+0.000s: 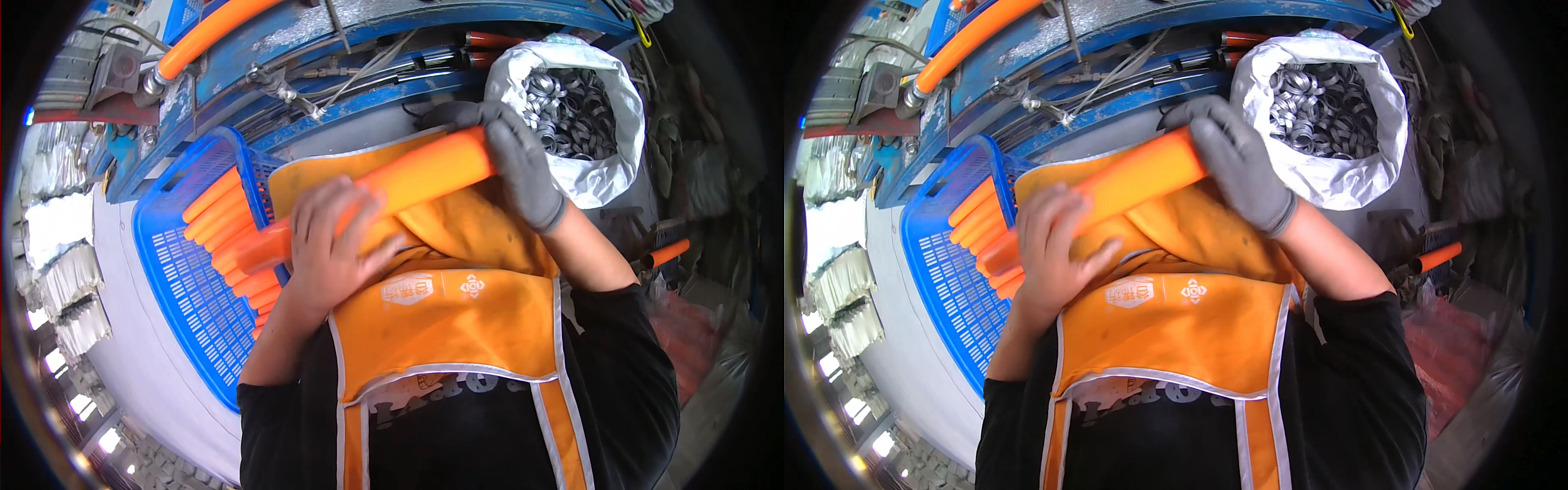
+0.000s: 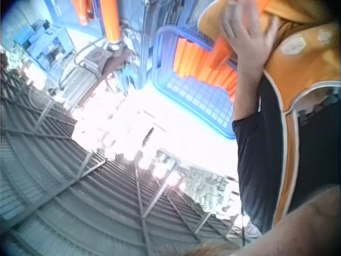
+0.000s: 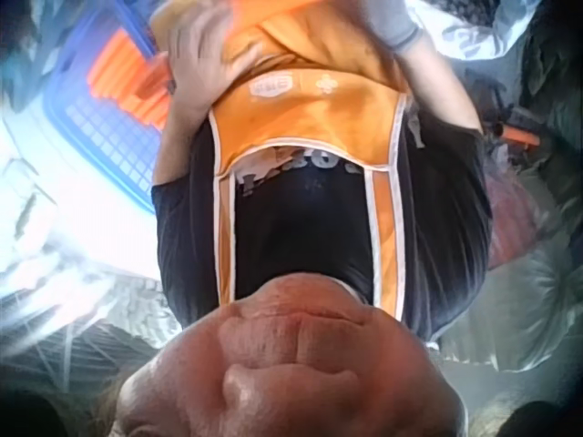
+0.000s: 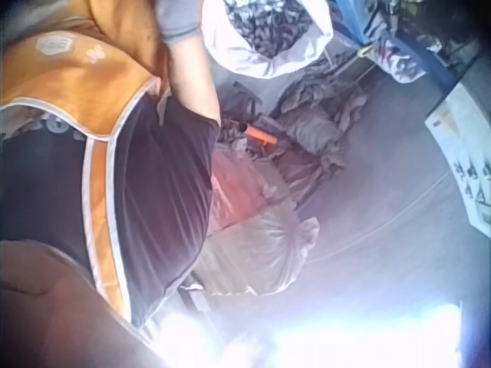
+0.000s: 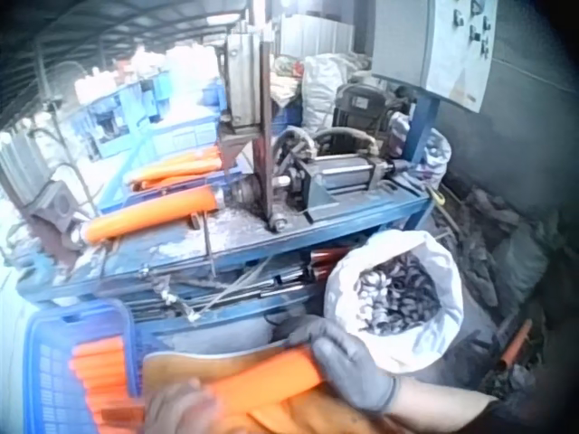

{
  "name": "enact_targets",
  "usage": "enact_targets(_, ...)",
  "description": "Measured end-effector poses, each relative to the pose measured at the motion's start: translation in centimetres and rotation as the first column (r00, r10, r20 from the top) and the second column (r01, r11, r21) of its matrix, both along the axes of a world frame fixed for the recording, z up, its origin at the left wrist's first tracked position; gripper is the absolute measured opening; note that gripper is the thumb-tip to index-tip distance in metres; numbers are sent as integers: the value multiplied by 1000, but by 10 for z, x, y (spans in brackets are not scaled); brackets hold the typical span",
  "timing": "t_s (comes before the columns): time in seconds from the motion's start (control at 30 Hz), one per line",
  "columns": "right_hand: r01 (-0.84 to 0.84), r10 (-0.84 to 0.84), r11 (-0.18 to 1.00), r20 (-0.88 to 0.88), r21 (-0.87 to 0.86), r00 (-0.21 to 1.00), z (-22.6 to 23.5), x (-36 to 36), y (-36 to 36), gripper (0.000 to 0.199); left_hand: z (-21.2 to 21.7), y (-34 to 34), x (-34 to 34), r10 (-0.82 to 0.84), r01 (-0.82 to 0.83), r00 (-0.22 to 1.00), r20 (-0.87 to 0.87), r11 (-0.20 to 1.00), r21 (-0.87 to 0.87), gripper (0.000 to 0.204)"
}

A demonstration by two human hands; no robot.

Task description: The person assembles metal end caps onto orange cylinders using a manual industrial press, pressing each cap onto a cylinder until it is secured.

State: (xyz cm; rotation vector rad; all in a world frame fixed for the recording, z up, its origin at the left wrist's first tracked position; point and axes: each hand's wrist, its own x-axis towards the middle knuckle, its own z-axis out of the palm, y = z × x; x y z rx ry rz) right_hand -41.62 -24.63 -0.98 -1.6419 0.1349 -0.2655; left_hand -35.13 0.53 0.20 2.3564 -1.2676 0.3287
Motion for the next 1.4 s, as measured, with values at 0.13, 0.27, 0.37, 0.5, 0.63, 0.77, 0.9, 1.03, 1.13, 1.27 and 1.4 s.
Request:
enact_targets(0.13,23,12,942,105,-336,994,11,-1,-30,27,-14,23,-6,-498,477,800,-334,866,-148,41)
enact_targets(0.27,-155,154,988,-83,-5,985,14,-7,-32,28,-28,0,13,-553,-343,357,-753,672,-656,71)
enact_targets(0.37,-46,-26,906,-165,-420,986,-38,10,-99,30,-17,7,47,-517,-184,658,-547,594,-783,62)
enact_targets(0.5,-527,-616,450,-678,-721,401,-144,-34,-253,44,3,40,90,-484,-91,763,-429,577,-812,59)
enact_targets(0.63,-643,-729,332,-621,-690,289,-206,-77,-285,42,10,69,103,7,-321,895,-446,702,-635,56)
enact_targets(0.77,-628,-664,430,-699,-649,267,-209,-64,-281,39,19,77,100,294,-485,835,-465,792,-371,56)
enact_targets(0.9,-532,-459,381,-654,-756,602,-171,-50,-278,34,24,68,83,436,-488,804,-404,872,-31,56)
enact_targets(1.03,314,-352,936,-421,-159,836,-114,-38,-208,33,12,53,62,140,-136,905,-401,990,39,56)
enact_targets(1.13,204,-154,933,-185,295,971,-62,-28,-143,30,10,30,47,114,-53,878,-465,988,142,57)
enact_targets(1.27,93,-24,871,-148,483,989,-5,-16,-51,28,3,19,32,169,-21,756,-632,972,234,59)
enact_targets(1.4,-87,89,996,-97,17,991,-4,-24,-56,31,0,21,31,81,78,726,-683,977,199,58)
